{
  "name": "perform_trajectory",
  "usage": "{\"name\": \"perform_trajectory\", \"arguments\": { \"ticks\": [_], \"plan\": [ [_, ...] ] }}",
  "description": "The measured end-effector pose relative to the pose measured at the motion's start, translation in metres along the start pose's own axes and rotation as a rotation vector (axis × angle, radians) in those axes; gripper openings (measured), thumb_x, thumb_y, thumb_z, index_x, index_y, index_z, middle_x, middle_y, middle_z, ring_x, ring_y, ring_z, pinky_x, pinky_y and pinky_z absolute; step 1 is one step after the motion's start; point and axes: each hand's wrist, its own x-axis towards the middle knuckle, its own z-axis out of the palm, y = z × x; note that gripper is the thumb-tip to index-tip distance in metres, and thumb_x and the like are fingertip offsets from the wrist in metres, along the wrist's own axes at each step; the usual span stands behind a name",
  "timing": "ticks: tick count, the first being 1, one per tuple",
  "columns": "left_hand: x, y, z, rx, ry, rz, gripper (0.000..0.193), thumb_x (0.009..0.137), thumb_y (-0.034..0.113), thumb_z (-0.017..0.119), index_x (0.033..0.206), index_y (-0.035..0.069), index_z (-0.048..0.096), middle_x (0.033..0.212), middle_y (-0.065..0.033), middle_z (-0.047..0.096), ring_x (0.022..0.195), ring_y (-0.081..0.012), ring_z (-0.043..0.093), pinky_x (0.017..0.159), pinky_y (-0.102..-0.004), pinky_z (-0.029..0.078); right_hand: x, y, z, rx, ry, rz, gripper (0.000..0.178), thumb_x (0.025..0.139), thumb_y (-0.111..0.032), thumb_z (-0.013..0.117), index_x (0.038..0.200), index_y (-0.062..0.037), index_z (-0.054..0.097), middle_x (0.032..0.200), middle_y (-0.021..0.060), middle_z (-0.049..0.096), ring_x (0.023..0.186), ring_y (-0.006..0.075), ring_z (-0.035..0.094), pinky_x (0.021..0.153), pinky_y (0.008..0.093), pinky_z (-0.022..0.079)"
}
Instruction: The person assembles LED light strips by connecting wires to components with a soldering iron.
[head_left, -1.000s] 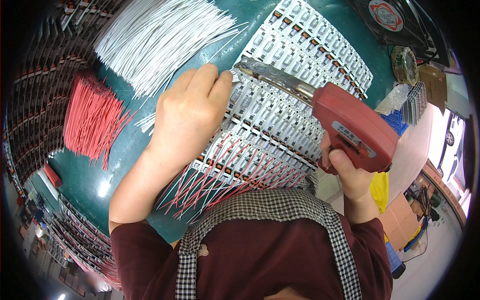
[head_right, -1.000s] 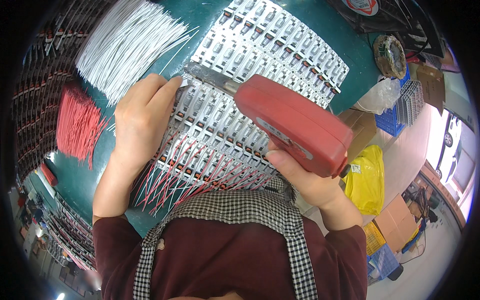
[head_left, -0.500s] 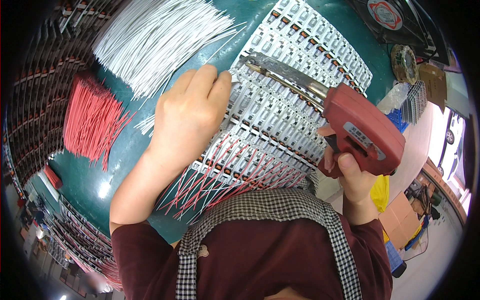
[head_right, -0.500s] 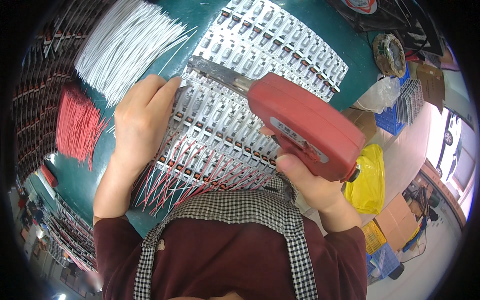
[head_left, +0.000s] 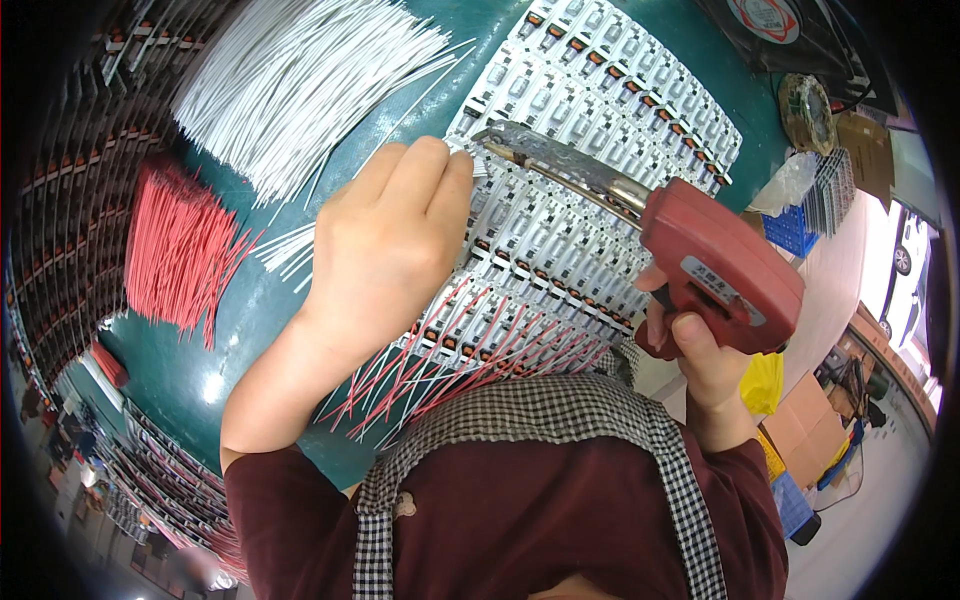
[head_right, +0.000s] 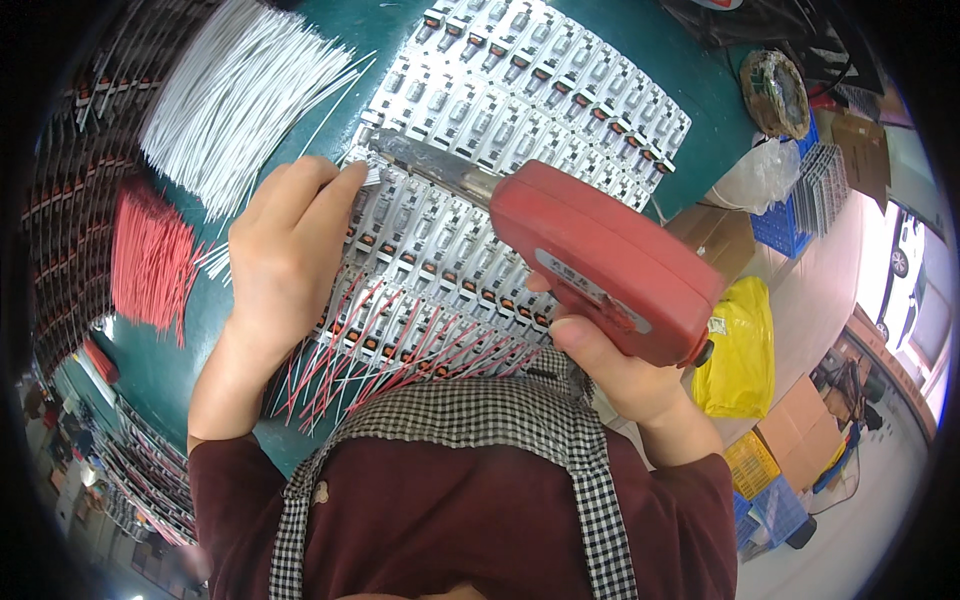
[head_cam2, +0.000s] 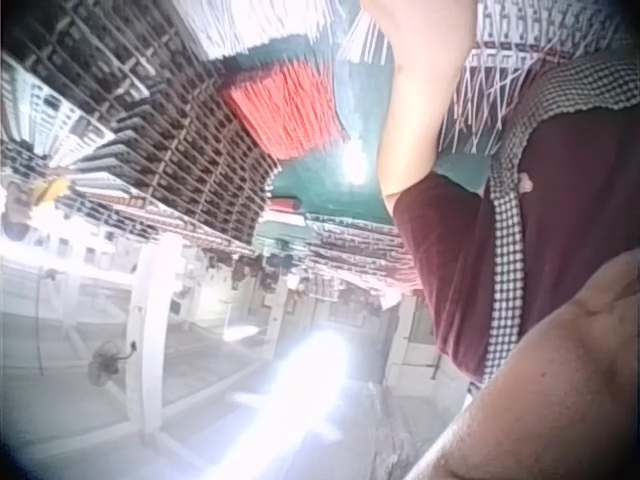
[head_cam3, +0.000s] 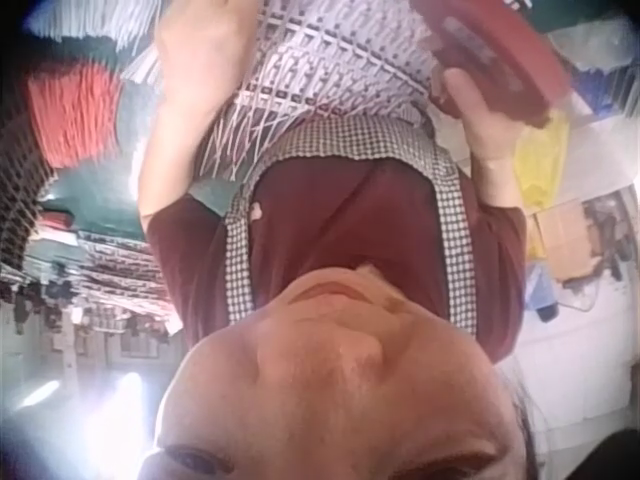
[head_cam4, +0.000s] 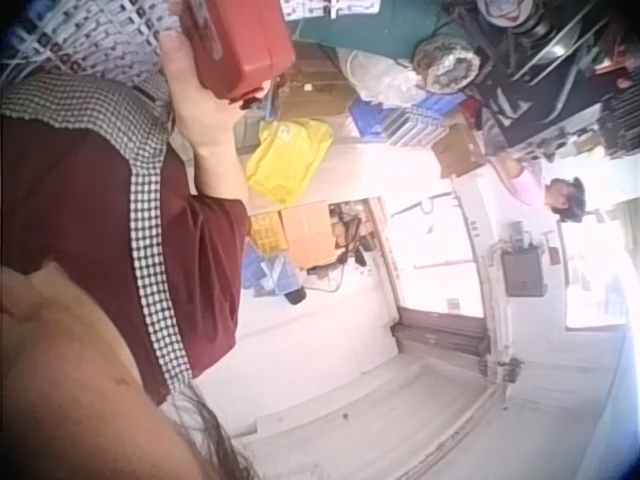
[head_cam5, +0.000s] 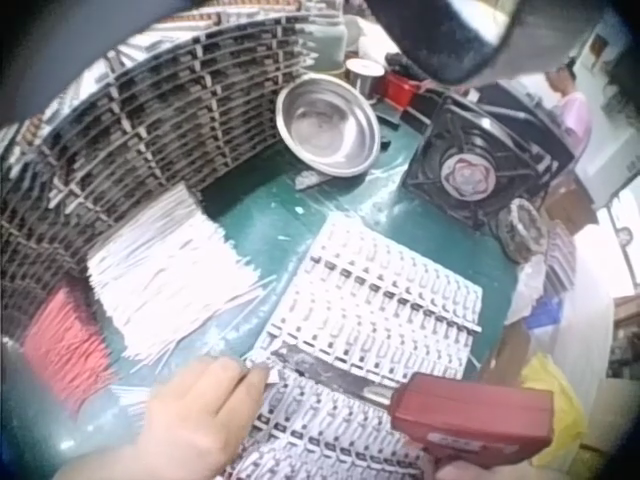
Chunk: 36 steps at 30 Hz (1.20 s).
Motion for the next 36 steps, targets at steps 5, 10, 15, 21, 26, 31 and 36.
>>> {"name": "perform_trajectory", "arguments": {
  "ticks": [5, 10, 15, 21, 26, 31, 36],
  "plan": [
    [0.002, 0.004, 0.002, 0.026, -0.026, 0.008, 0.015, 0.06, 0.004, 0.054, 0.075, 0.001, 0.053, 0.07, -0.0046, 0.042, 0.061, -0.0157, 0.047, 0.046, -0.0265, 0.042, -0.001, 0.002, -0.002, -0.043, 0.0, 0.014, 0.039, 0.077, -0.01, 0.063, 0.113, -0.0006, 0.049, 0.097, 0.0071, 0.058, 0.075, 0.0092, 0.05, 0.067, 0.0229, 0.041],
    [0.002, 0.008, 0.001, 0.093, -0.046, 0.003, 0.014, 0.06, 0.004, 0.054, 0.073, 0.0, 0.052, 0.07, -0.0049, 0.04, 0.06, -0.0152, 0.046, 0.045, -0.0259, 0.042, -0.003, 0.002, -0.003, -0.058, 0.009, 0.039, 0.034, 0.077, -0.007, 0.063, 0.109, -0.0012, 0.052, 0.094, 0.0057, 0.058, 0.081, 0.0115, 0.053, 0.07, 0.0249, 0.043],
    [0.003, 0.008, 0.001, 0.087, -0.048, 0.019, 0.013, 0.06, 0.004, 0.053, 0.072, 0.0, 0.051, 0.07, -0.0053, 0.04, 0.06, -0.0151, 0.045, 0.044, -0.0258, 0.041, -0.005, 0.005, -0.005, -0.08, -0.008, 0.056, 0.031, 0.076, -0.006, 0.064, 0.105, -0.0016, 0.054, 0.092, 0.0052, 0.058, 0.083, 0.0125, 0.054, 0.071, 0.0256, 0.044],
    [0.004, 0.01, 0.0, 0.106, -0.066, 0.021, 0.01, 0.061, 0.004, 0.053, 0.07, 0.001, 0.049, 0.07, -0.0056, 0.039, 0.06, -0.0154, 0.044, 0.044, -0.0258, 0.041, -0.006, 0.003, -0.003, -0.049, -0.01, 0.048, 0.038, 0.076, -0.008, 0.064, 0.111, -0.0014, 0.05, 0.1, 0.0078, 0.058, 0.076, 0.0107, 0.051, 0.067, 0.0241, 0.042],
    [0.003, 0.01, 0.0, 0.11, -0.086, 0.035, 0.01, 0.061, 0.004, 0.052, 0.07, 0.001, 0.049, 0.07, -0.0055, 0.039, 0.06, -0.0153, 0.045, 0.044, -0.0259, 0.041, -0.008, 0.001, -0.002, 0.066, 0.039, -0.006, 0.045, 0.077, -0.012, 0.063, 0.117, -0.0013, 0.045, 0.107, 0.0108, 0.056, 0.071, 0.0092, 0.046, 0.064, 0.0228, 0.04],
    [0.003, 0.01, 0.001, 0.139, -0.066, 0.032, 0.012, 0.061, 0.004, 0.053, 0.072, 0.001, 0.049, 0.07, -0.0053, 0.04, 0.06, -0.0152, 0.046, 0.045, -0.0261, 0.041, -0.012, 0.006, -0.004, 0.065, 0.023, 0.001, 0.045, 0.077, -0.011, 0.064, 0.117, -0.0015, 0.045, 0.103, 0.0096, 0.056, 0.075, 0.0093, 0.049, 0.065, 0.0225, 0.04],
    [0.002, 0.009, 0.001, 0.135, -0.062, 0.032, 0.014, 0.062, 0.003, 0.053, 0.075, 0.0, 0.05, 0.07, -0.0053, 0.04, 0.06, -0.0153, 0.046, 0.045, -0.0262, 0.041, -0.007, 0.005, -0.001, 0.013, -0.011, 0.02, 0.038, 0.076, -0.008, 0.064, 0.112, -0.0017, 0.049, 0.094, 0.0059, 0.057, 0.078, 0.01, 0.051, 0.067, 0.0235, 0.042]
  ]
}}
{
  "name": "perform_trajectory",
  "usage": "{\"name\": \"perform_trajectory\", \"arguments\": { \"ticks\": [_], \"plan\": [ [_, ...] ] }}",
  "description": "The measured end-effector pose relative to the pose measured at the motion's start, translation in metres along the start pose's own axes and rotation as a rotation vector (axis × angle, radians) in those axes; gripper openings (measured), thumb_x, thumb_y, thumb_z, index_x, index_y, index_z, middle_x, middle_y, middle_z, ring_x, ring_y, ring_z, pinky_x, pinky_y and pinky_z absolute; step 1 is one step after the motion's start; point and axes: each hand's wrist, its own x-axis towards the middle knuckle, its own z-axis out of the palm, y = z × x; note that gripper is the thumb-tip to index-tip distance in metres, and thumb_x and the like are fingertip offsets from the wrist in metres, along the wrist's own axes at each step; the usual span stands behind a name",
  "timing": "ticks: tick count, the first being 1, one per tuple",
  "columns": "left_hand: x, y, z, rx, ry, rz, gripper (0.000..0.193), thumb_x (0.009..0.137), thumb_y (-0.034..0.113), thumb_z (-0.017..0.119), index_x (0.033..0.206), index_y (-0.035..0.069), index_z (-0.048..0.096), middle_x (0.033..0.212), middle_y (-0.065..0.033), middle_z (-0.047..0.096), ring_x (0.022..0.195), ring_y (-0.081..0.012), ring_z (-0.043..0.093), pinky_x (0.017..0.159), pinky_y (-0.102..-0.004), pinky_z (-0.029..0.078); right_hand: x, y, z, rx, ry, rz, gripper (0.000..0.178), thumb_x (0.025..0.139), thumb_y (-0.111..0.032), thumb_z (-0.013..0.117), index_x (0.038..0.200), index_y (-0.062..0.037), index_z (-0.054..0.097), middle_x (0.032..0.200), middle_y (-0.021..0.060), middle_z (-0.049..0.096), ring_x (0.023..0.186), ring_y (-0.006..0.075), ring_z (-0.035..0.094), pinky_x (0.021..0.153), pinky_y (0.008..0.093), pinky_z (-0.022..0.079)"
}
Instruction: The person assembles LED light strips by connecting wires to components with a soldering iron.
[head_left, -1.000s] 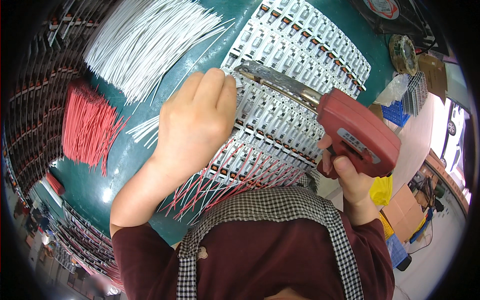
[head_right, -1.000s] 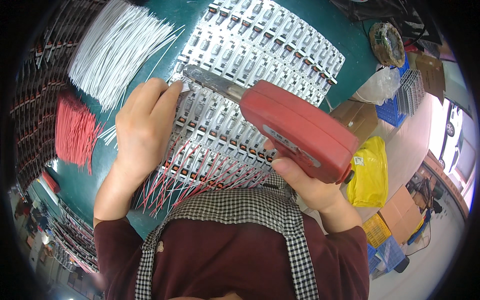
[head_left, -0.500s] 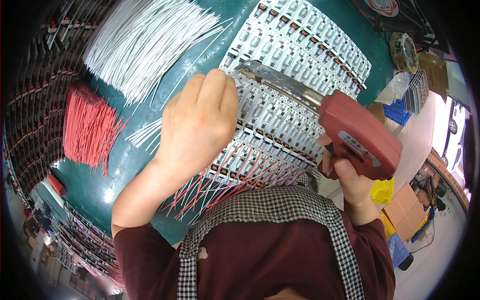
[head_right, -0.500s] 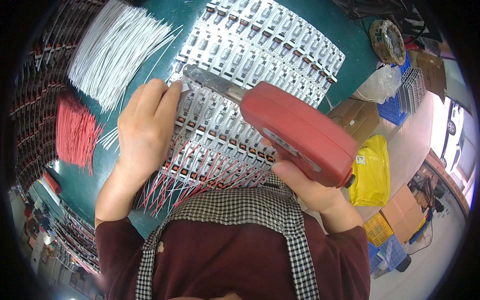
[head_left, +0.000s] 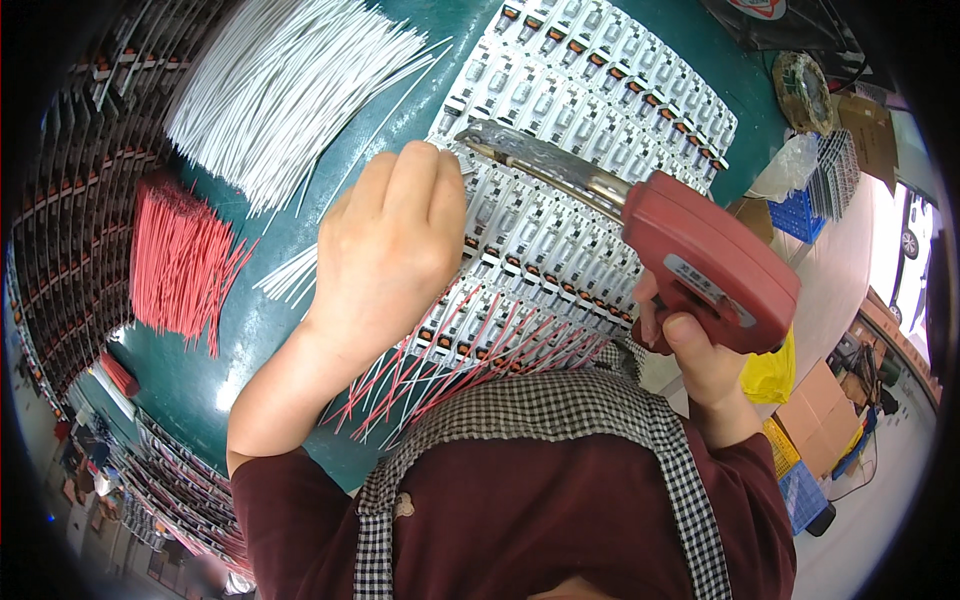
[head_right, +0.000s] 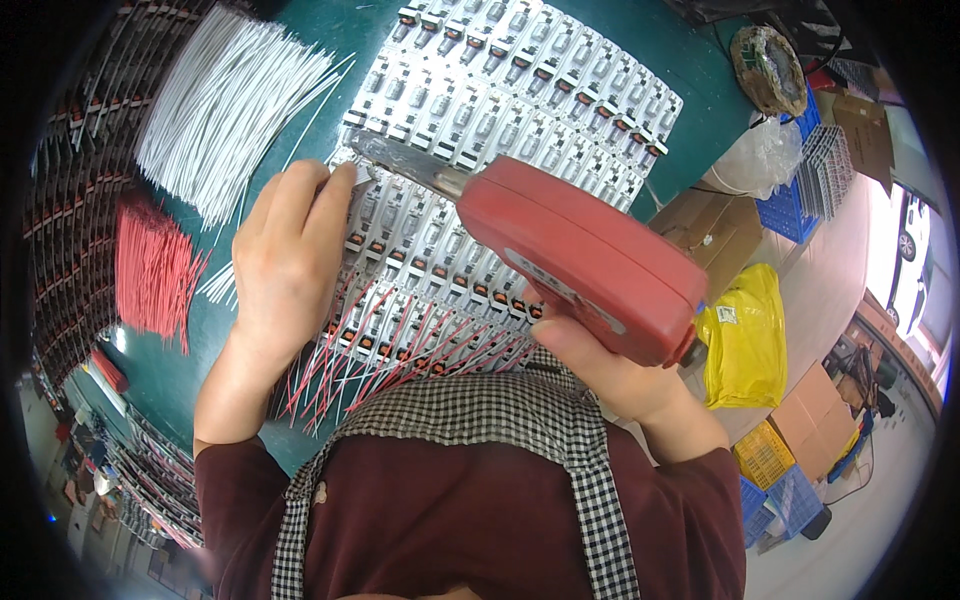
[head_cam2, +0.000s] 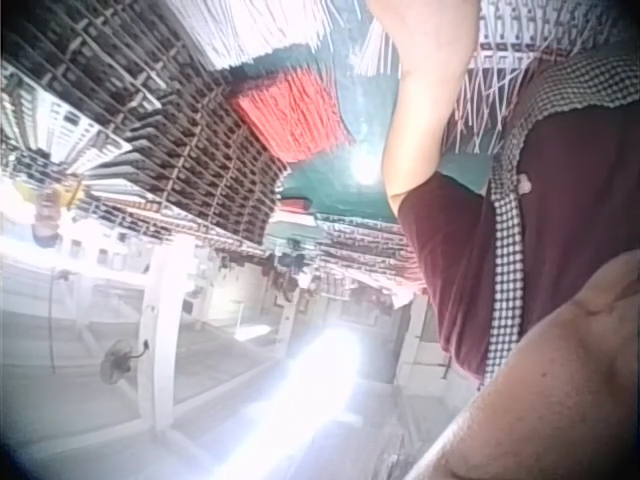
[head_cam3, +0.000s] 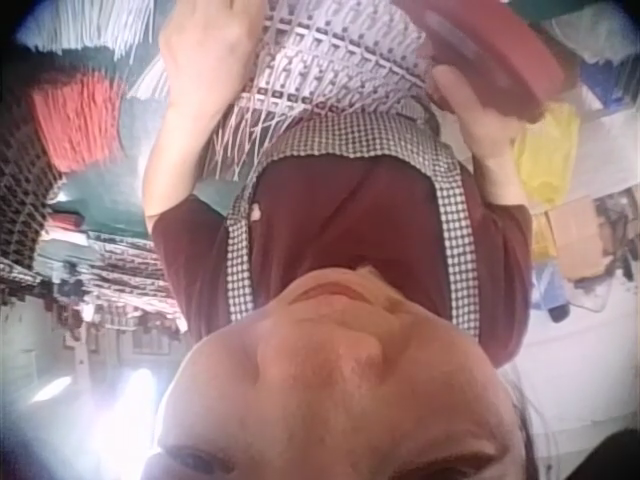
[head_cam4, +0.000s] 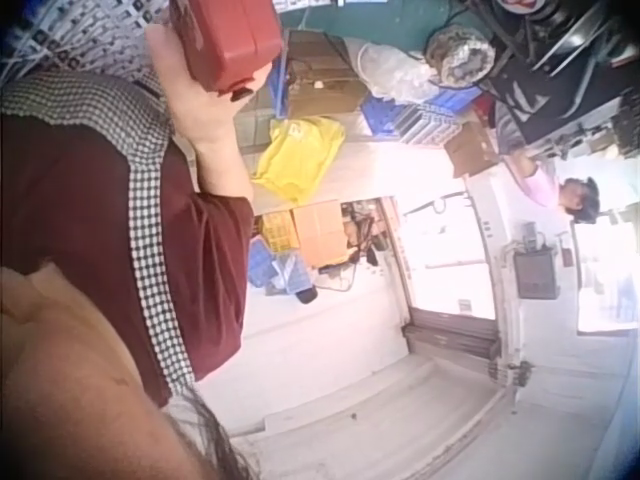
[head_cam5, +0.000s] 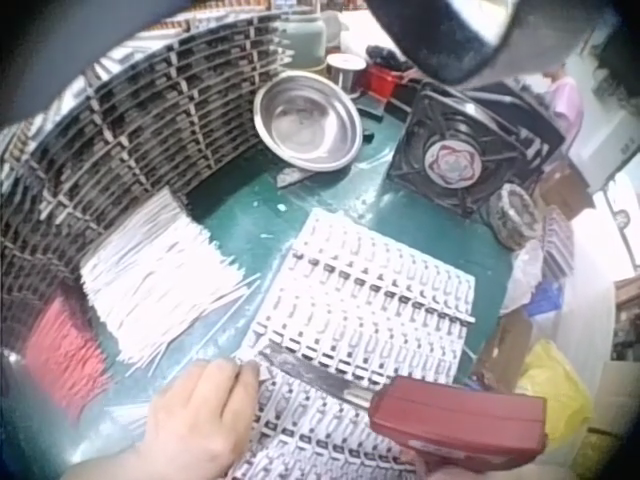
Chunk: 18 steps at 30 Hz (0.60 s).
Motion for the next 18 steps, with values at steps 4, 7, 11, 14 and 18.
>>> {"name": "perform_trajectory", "arguments": {
  "ticks": [4, 7, 11, 14, 18],
  "plan": [
    [0.0, 0.0, 0.0, -0.01, 0.002, 0.001, 0.014, 0.062, 0.003, 0.053, 0.076, -0.001, 0.051, 0.07, -0.0053, 0.04, 0.06, -0.0154, 0.046, 0.045, -0.0258, 0.041, 0.0, 0.003, -0.003, -0.105, 0.023, 0.059, 0.032, 0.076, -0.007, 0.064, 0.106, -0.002, 0.053, 0.092, 0.0042, 0.057, 0.078, 0.0104, 0.051, 0.068, 0.0246, 0.042],
    [0.001, 0.0, 0.001, -0.005, 0.004, 0.004, 0.014, 0.062, 0.003, 0.053, 0.075, -0.001, 0.05, 0.07, -0.0053, 0.04, 0.06, -0.0152, 0.045, 0.044, -0.0254, 0.041, 0.004, 0.003, -0.005, -0.069, -0.048, 0.012, 0.036, 0.076, -0.007, 0.063, 0.109, -0.0017, 0.05, 0.095, 0.0065, 0.057, 0.076, 0.0101, 0.051, 0.067, 0.0243, 0.042],
    [0.005, 0.002, -0.005, -0.015, -0.014, 0.004, 0.014, 0.062, 0.003, 0.053, 0.075, -0.001, 0.051, 0.07, -0.0059, 0.04, 0.06, -0.0159, 0.046, 0.046, -0.0258, 0.041, -0.001, -0.002, -0.003, 0.059, 0.056, -0.023, 0.042, 0.077, -0.012, 0.063, 0.114, -0.0008, 0.046, 0.101, 0.0122, 0.057, 0.072, 0.0112, 0.052, 0.062, 0.0235, 0.043],
    [0.006, 0.004, -0.008, -0.092, -0.055, 0.019, 0.016, 0.063, 0.004, 0.053, 0.078, -0.001, 0.052, 0.071, -0.0067, 0.041, 0.062, -0.0184, 0.047, 0.049, -0.0277, 0.043, -0.005, -0.005, -0.015, 0.016, 0.12, -0.259, 0.048, 0.079, -0.019, 0.062, 0.118, 0.0003, 0.041, 0.107, 0.0181, 0.054, 0.067, 0.0126, 0.052, 0.056, 0.0228, 0.043],
    [0.001, 0.004, -0.005, -0.049, -0.096, -0.038, 0.029, 0.063, 0.001, 0.052, 0.092, -0.004, 0.055, 0.082, -0.0098, 0.049, 0.069, -0.0233, 0.051, 0.055, -0.0317, 0.044, -0.008, -0.002, -0.033, -0.09, 0.386, -0.428, 0.052, 0.081, -0.028, 0.059, 0.118, 0.0026, 0.038, 0.107, 0.0196, 0.053, 0.065, 0.0138, 0.053, 0.052, 0.0231, 0.044]
  ]
}}
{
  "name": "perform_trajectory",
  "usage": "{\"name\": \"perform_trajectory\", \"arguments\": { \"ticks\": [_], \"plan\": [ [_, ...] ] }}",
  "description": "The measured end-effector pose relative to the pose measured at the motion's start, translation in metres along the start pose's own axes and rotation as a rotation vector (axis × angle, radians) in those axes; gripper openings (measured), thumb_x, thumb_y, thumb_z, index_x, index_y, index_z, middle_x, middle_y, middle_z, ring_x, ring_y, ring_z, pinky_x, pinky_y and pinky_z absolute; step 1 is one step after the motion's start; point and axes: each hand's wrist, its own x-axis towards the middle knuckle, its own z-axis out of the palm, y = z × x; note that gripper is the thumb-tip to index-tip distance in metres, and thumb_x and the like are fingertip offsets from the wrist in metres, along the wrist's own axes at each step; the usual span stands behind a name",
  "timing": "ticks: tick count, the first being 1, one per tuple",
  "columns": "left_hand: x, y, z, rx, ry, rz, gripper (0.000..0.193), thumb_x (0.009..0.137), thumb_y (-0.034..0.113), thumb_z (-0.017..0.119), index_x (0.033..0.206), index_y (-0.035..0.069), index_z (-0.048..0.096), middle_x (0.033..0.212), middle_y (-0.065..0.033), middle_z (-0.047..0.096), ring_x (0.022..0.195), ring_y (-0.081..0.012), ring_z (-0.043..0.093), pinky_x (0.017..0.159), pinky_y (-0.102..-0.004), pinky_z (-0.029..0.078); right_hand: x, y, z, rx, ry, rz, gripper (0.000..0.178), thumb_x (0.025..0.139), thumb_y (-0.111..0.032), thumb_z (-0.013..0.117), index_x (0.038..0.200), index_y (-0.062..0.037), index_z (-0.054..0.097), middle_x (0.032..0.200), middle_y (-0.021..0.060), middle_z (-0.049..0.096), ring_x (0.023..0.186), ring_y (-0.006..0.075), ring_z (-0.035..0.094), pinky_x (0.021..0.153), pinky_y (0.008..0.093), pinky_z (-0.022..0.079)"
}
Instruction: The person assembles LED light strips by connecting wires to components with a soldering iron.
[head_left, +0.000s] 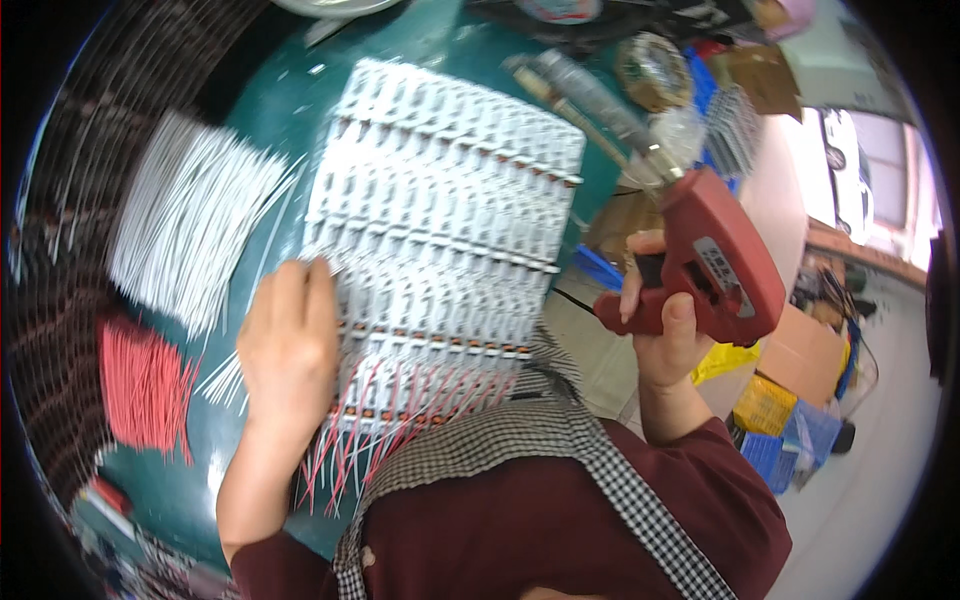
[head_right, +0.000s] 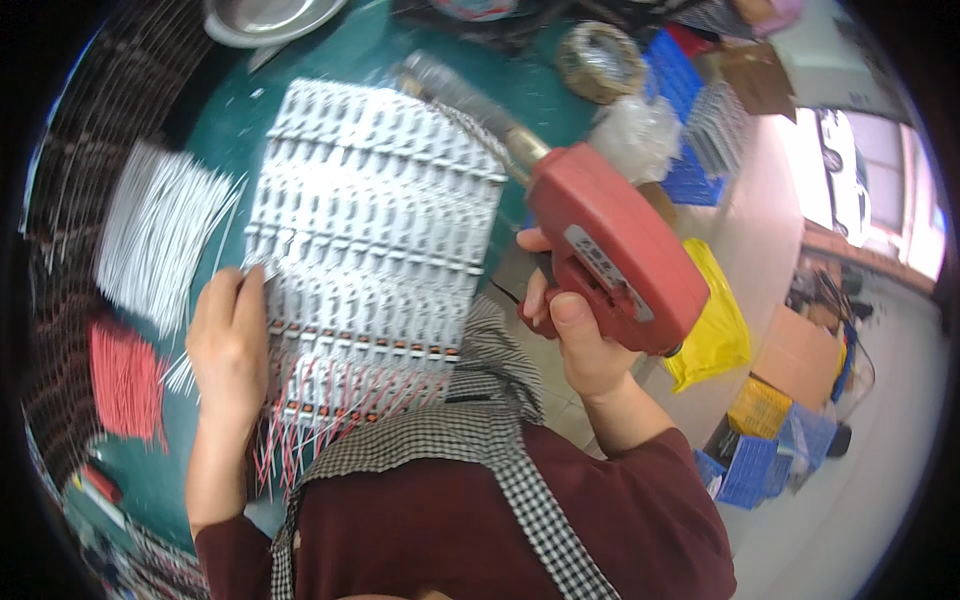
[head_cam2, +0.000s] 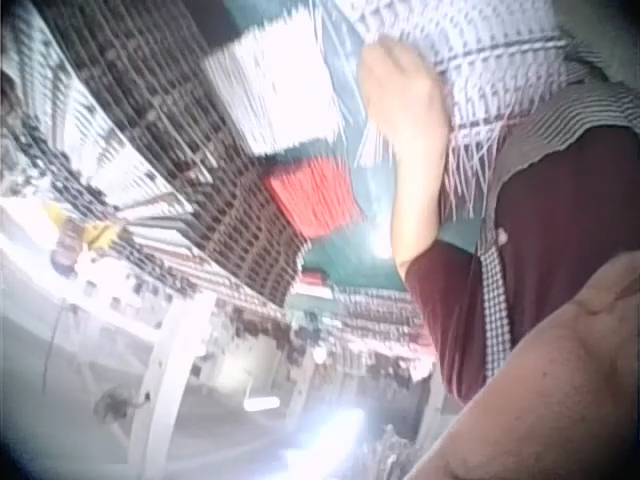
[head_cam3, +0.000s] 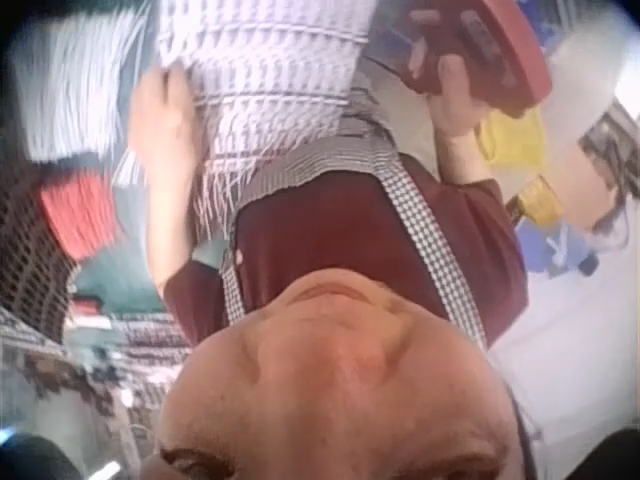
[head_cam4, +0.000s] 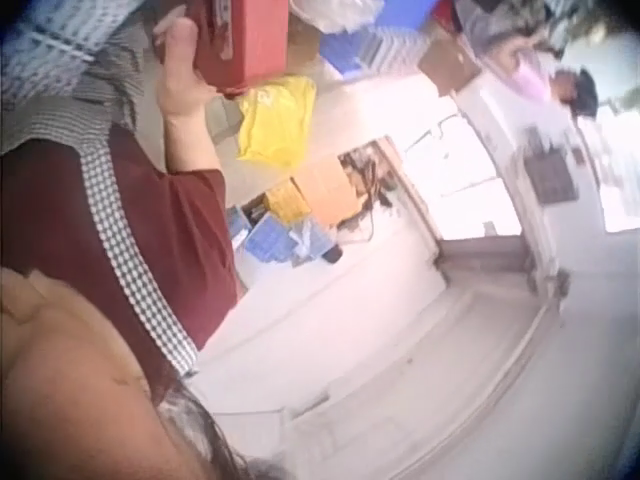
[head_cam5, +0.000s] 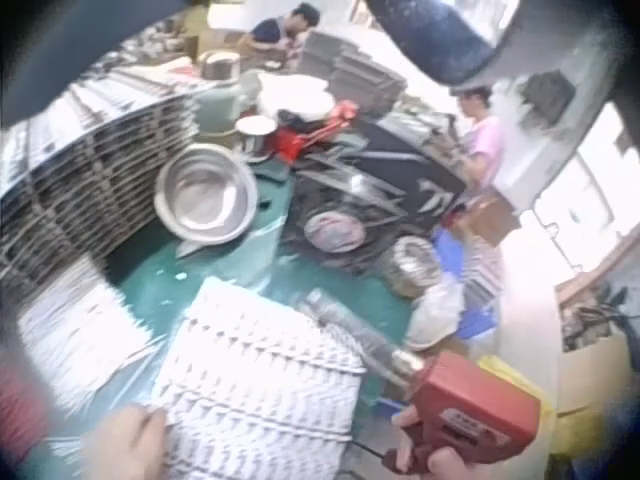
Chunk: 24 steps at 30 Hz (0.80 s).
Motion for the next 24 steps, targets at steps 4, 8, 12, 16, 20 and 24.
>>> {"name": "perform_trajectory", "arguments": {
  "ticks": [4, 8, 12, 16, 20, 24],
  "plan": [
    [-0.004, 0.002, -0.004, 0.003, 0.03, 0.019, 0.033, 0.063, -0.001, 0.052, 0.096, -0.006, 0.054, 0.086, -0.0115, 0.05, 0.072, -0.0243, 0.052, 0.057, -0.0321, 0.044, 0.009, -0.001, -0.014, -0.086, 0.212, -0.485, 0.043, 0.085, -0.021, 0.053, 0.117, 0.0021, 0.038, 0.101, 0.0138, 0.054, 0.065, 0.0102, 0.051, 0.051, 0.0231, 0.043],
    [-0.004, 0.0, -0.004, 0.014, 0.012, 0.001, 0.034, 0.064, -0.002, 0.053, 0.098, -0.005, 0.054, 0.086, -0.0118, 0.051, 0.073, -0.0253, 0.052, 0.059, -0.0326, 0.044, 0.045, 0.013, -0.036, -0.453, 0.559, -0.207, 0.022, 0.08, -0.01, 0.059, 0.1, 0.0, 0.057, 0.073, 0.0025, 0.057, 0.047, 0.0033, 0.044, 0.043, 0.0171, 0.035],
    [0.004, 0.003, -0.005, -0.02, 0.031, -0.02, 0.028, 0.064, 0.002, 0.053, 0.092, -0.003, 0.055, 0.083, -0.0108, 0.051, 0.071, -0.024, 0.051, 0.057, -0.032, 0.044, 0.041, -0.002, -0.024, -0.432, 0.512, -0.484, 0.027, 0.082, -0.008, 0.055, 0.106, 0.0031, 0.05, 0.084, 0.0069, 0.058, 0.054, 0.0046, 0.048, 0.047, 0.0182, 0.038],
    [0.006, 0.009, -0.011, -0.02, 0.086, 0.074, 0.025, 0.062, 0.004, 0.055, 0.087, -0.002, 0.056, 0.074, -0.0072, 0.046, 0.066, -0.0187, 0.05, 0.05, -0.0272, 0.043, 0.017, -0.022, -0.008, -0.139, 0.172, -0.152, 0.049, 0.078, -0.009, 0.056, 0.119, 0.0041, 0.034, 0.096, 0.0164, 0.054, 0.056, 0.0099, 0.045, 0.048, 0.0179, 0.038],
    [0.007, 0.015, 0.0, -0.033, 0.07, 0.055, 0.025, 0.063, 0.003, 0.055, 0.087, -0.003, 0.056, 0.073, -0.0068, 0.045, 0.065, -0.0184, 0.049, 0.05, -0.0267, 0.043, -0.001, -0.004, 0.011, 0.168, -0.114, 0.148, 0.056, 0.077, -0.013, 0.061, 0.122, 0.0023, 0.033, 0.103, 0.0206, 0.053, 0.056, 0.011, 0.049, 0.049, 0.0202, 0.041],
    [0.002, 0.011, 0.008, -0.009, 0.087, 0.029, 0.025, 0.063, 0.002, 0.055, 0.087, -0.004, 0.055, 0.073, -0.0068, 0.045, 0.066, -0.0179, 0.048, 0.05, -0.0261, 0.044, -0.013, 0.004, 0.015, 0.2, -0.28, 0.308, 0.052, 0.077, -0.012, 0.062, 0.122, 0.0015, 0.038, 0.106, 0.0163, 0.054, 0.068, 0.0103, 0.052, 0.06, 0.023, 0.043]
  ]
}}
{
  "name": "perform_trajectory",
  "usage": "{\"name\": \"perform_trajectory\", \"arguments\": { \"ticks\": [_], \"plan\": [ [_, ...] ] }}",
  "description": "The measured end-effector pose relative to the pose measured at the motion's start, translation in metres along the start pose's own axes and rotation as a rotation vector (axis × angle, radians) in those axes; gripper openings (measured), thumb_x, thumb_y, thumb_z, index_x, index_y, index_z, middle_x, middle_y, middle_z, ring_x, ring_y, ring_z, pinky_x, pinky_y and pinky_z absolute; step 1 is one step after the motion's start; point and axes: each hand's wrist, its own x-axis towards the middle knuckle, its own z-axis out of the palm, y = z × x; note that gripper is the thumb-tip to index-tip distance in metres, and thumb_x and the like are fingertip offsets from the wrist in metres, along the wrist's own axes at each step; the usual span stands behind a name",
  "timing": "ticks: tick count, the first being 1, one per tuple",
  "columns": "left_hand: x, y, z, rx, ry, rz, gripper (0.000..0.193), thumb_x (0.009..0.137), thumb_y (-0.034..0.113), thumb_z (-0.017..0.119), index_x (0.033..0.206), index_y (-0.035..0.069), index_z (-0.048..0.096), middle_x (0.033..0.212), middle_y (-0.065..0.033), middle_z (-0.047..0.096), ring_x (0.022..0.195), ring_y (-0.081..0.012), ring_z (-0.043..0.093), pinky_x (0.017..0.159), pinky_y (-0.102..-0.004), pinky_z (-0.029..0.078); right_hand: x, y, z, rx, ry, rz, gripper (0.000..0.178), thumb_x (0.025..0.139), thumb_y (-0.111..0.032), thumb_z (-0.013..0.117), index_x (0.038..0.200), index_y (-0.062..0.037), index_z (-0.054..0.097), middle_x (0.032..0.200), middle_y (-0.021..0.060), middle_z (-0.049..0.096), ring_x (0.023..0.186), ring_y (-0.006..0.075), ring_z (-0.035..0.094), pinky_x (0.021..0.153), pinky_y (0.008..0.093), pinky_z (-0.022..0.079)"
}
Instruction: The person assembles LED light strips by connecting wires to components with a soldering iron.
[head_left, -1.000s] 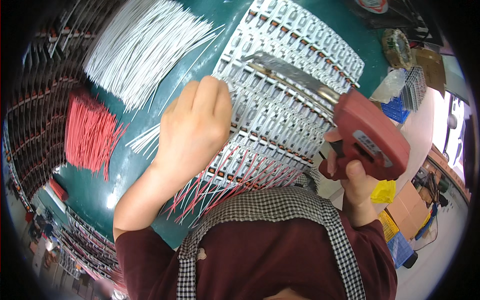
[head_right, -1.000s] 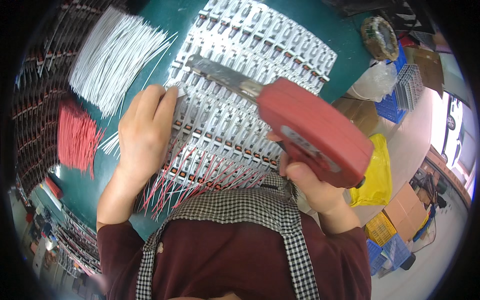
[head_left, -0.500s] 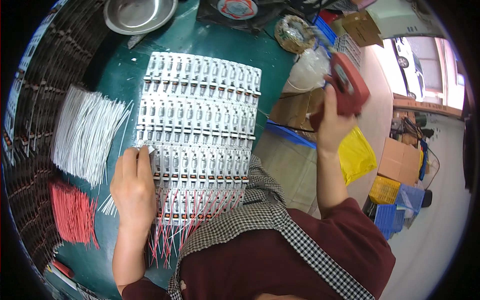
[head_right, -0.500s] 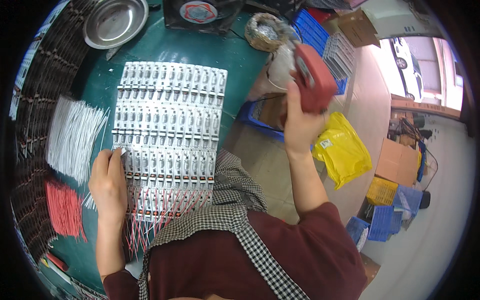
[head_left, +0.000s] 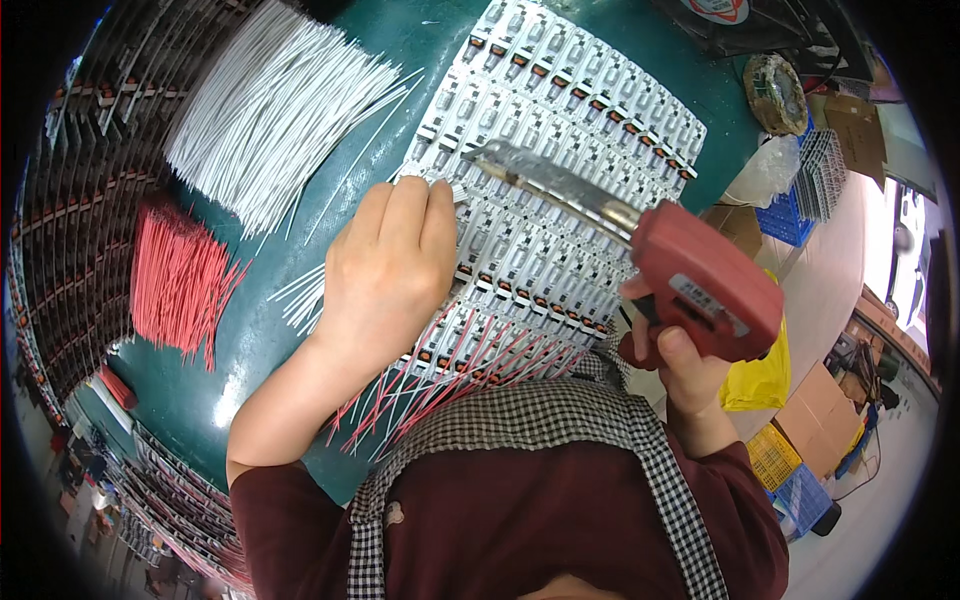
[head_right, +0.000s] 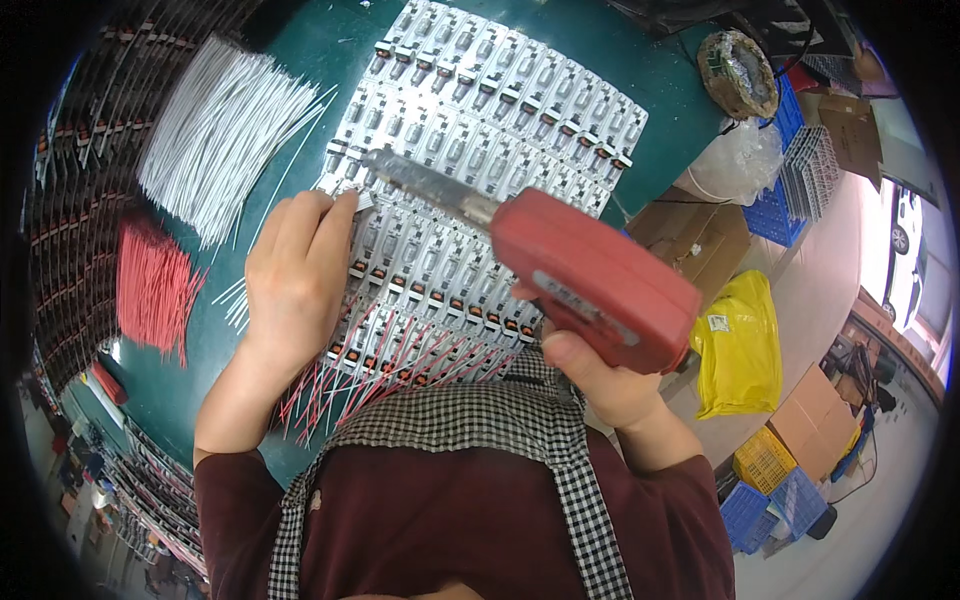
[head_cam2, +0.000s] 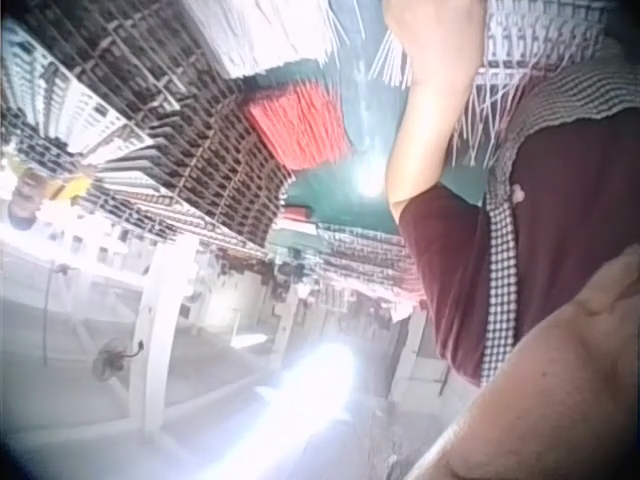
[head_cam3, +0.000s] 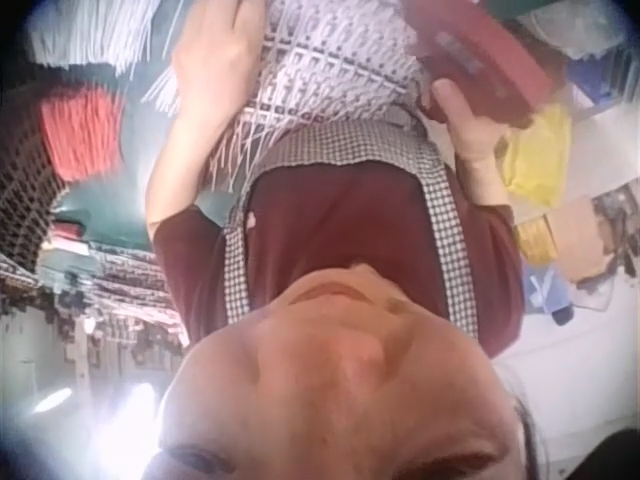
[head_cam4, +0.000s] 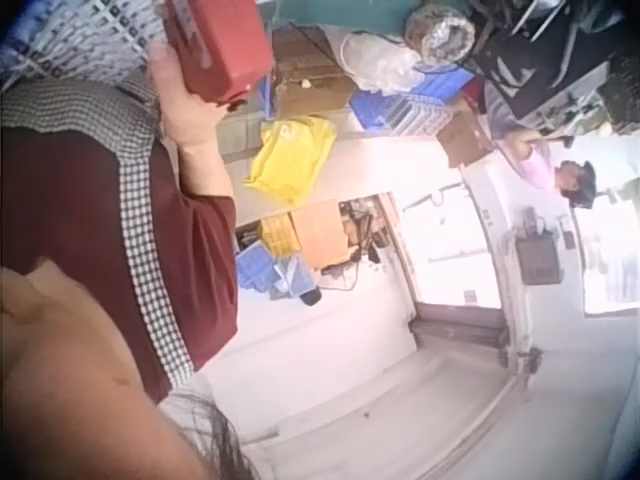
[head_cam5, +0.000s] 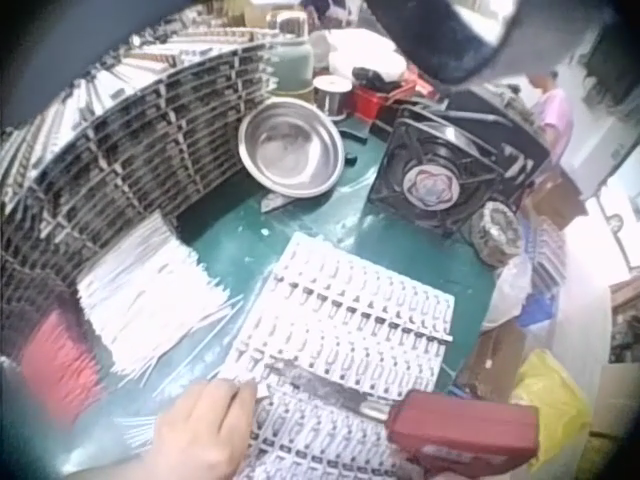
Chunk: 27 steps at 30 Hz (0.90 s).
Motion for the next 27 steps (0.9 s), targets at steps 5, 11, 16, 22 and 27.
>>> {"name": "perform_trajectory", "arguments": {
  "ticks": [5, 11, 16, 22, 27],
  "plan": [
    [-0.002, -0.0002, -0.0017, 0.002, -0.001, 0.008, 0.023, 0.063, 0.003, 0.055, 0.086, -0.004, 0.055, 0.073, -0.0067, 0.044, 0.065, -0.0173, 0.048, 0.05, -0.0259, 0.044, -0.0056, 0.0004, 0.0052, -0.052, -0.058, 0.1, 0.043, 0.079, -0.009, 0.061, 0.118, -0.0007, 0.045, 0.104, 0.0094, 0.056, 0.086, 0.0118, 0.053, 0.075, 0.0256, 0.042],
    [-0.001, 0.0001, -0.0013, 0.023, 0.003, 0.01, 0.02, 0.062, 0.003, 0.054, 0.081, -0.003, 0.054, 0.072, -0.0063, 0.043, 0.064, -0.0166, 0.046, 0.048, -0.0249, 0.043, -0.0053, 0.0022, 0.0053, -0.106, -0.039, 0.143, 0.036, 0.079, -0.007, 0.06, 0.113, -0.0003, 0.049, 0.099, 0.0081, 0.057, 0.09, 0.0149, 0.054, 0.077, 0.027, 0.042],
    [0.0006, 0.0, -0.0017, 0.018, 0.004, 0.027, 0.017, 0.061, 0.003, 0.053, 0.078, -0.002, 0.053, 0.072, -0.006, 0.043, 0.063, -0.0164, 0.046, 0.047, -0.0246, 0.043, -0.005, 0.0017, 0.0041, -0.164, -0.045, 0.142, 0.028, 0.078, -0.005, 0.06, 0.105, -0.0008, 0.053, 0.094, 0.0061, 0.057, 0.085, 0.0134, 0.054, 0.074, 0.0266, 0.043],
    [0.0014, -0.0003, -0.0019, 0.014, -0.007, 0.033, 0.017, 0.061, 0.003, 0.053, 0.077, -0.001, 0.052, 0.071, -0.0057, 0.041, 0.063, -0.0162, 0.046, 0.047, -0.0248, 0.043, -0.0065, 0.0021, 0.0041, -0.245, -0.055, 0.13, 0.03, 0.077, -0.004, 0.061, 0.105, -0.0007, 0.054, 0.093, 0.0055, 0.057, 0.082, 0.0119, 0.052, 0.073, 0.0253, 0.043],
    [0.0007, 0.0009, -0.0026, 0.037, -0.012, 0.023, 0.018, 0.062, 0.004, 0.053, 0.08, -0.002, 0.052, 0.071, -0.0058, 0.041, 0.063, -0.0162, 0.045, 0.048, -0.025, 0.043, -0.0087, 0.0014, 0.0076, -0.142, -0.03, 0.108, 0.037, 0.078, -0.005, 0.061, 0.113, -0.0005, 0.049, 0.097, 0.0068, 0.055, 0.079, 0.0112, 0.05, 0.068, 0.0246, 0.042]
  ]
}}
